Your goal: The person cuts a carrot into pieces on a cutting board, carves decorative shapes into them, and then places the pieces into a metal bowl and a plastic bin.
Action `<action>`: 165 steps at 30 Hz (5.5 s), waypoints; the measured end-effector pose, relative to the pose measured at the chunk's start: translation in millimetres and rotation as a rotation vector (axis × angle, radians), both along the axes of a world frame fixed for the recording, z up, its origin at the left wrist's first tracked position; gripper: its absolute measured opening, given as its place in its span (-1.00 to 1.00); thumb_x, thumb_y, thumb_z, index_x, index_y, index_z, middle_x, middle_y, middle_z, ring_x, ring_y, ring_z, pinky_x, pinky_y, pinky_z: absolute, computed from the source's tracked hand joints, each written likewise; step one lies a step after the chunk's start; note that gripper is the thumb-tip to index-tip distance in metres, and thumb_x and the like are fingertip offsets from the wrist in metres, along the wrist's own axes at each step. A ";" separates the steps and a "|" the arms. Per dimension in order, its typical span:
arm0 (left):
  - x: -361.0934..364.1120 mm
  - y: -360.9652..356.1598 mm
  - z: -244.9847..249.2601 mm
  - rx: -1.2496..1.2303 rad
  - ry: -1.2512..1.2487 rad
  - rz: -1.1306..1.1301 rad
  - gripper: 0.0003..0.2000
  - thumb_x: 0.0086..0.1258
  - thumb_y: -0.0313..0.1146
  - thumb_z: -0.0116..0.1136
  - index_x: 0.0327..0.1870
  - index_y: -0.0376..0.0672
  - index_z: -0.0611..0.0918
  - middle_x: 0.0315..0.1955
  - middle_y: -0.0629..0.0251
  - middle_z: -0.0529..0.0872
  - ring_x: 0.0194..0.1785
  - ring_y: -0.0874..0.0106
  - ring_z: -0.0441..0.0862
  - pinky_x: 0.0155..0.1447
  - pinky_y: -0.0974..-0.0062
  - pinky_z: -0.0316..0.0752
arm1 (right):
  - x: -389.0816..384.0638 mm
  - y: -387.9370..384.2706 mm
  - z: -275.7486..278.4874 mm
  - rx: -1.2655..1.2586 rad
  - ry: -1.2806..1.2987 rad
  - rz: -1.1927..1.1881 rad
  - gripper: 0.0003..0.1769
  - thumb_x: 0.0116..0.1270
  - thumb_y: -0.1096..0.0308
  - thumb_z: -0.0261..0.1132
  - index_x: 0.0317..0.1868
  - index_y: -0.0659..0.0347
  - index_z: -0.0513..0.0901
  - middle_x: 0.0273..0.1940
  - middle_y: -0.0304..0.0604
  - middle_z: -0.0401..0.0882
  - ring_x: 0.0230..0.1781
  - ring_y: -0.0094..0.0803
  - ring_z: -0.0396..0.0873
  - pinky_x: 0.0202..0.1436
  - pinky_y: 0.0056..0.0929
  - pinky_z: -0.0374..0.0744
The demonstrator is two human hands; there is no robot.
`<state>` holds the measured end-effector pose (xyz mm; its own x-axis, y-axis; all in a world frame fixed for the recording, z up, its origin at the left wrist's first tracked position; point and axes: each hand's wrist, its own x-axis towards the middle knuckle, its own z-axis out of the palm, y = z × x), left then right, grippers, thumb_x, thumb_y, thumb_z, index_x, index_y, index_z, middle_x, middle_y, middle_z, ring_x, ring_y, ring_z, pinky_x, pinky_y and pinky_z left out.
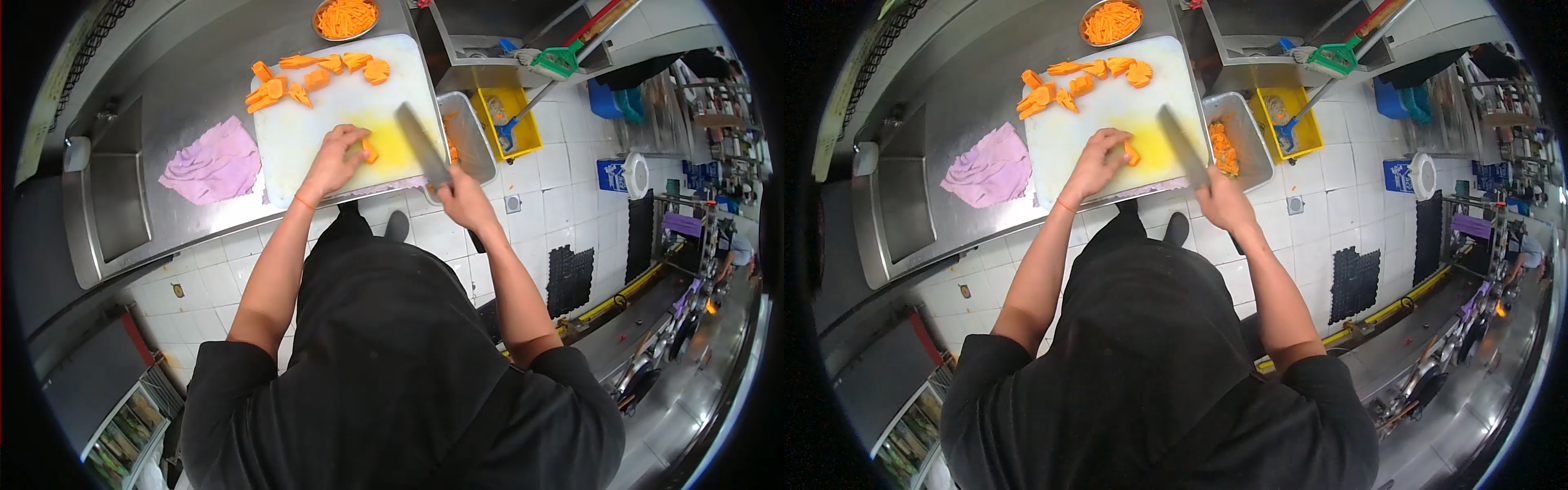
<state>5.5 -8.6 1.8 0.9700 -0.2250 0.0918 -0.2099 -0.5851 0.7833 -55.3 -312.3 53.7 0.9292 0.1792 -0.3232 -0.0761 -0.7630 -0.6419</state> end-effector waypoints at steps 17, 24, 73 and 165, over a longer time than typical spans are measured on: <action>-62.5 -18.3 -15.8 -0.073 -0.225 0.135 -0.70 0.41 -0.46 0.50 0.13 -0.24 0.80 -0.02 0.09 0.81 0.04 0.10 0.81 0.17 0.23 0.71 | -28.0 42.1 31.1 0.536 0.472 -0.247 -0.60 0.63 0.28 0.23 0.31 0.36 0.53 -0.50 -0.19 0.56 -0.76 -0.46 0.46 -0.68 -0.33 0.46; -64.1 -20.3 -15.5 -0.051 -0.165 0.145 -0.71 0.45 -0.47 0.45 0.17 -0.22 0.83 -0.11 0.12 0.78 -0.07 0.14 0.79 0.09 0.25 0.69 | -25.0 47.3 21.8 0.541 0.437 -0.157 -0.61 0.64 0.30 0.21 0.33 0.36 0.53 -0.49 -0.18 0.58 -0.76 -0.46 0.47 -0.68 -0.33 0.47; -60.4 -21.3 -14.8 -0.110 -0.150 0.141 -0.68 0.45 -0.56 0.39 0.18 -0.13 0.86 -0.14 0.15 0.81 -0.13 0.23 0.81 0.01 0.36 0.70 | -5.2 66.0 3.0 0.445 0.349 -0.151 -0.65 0.54 0.27 0.22 0.15 0.36 0.55 -0.45 -0.01 0.65 -0.67 -0.28 0.62 -0.55 -0.20 0.60; -45.2 -25.1 -6.0 -0.130 -0.059 0.143 -0.73 0.50 -0.51 0.37 0.17 -0.29 0.80 0.09 0.02 0.79 0.00 0.20 0.83 0.07 0.39 0.76 | -12.0 -32.3 -37.8 0.309 -0.170 -0.422 -0.55 0.66 0.13 0.29 0.14 0.46 0.69 -0.18 0.32 0.79 -0.17 0.26 0.80 -0.01 0.01 0.72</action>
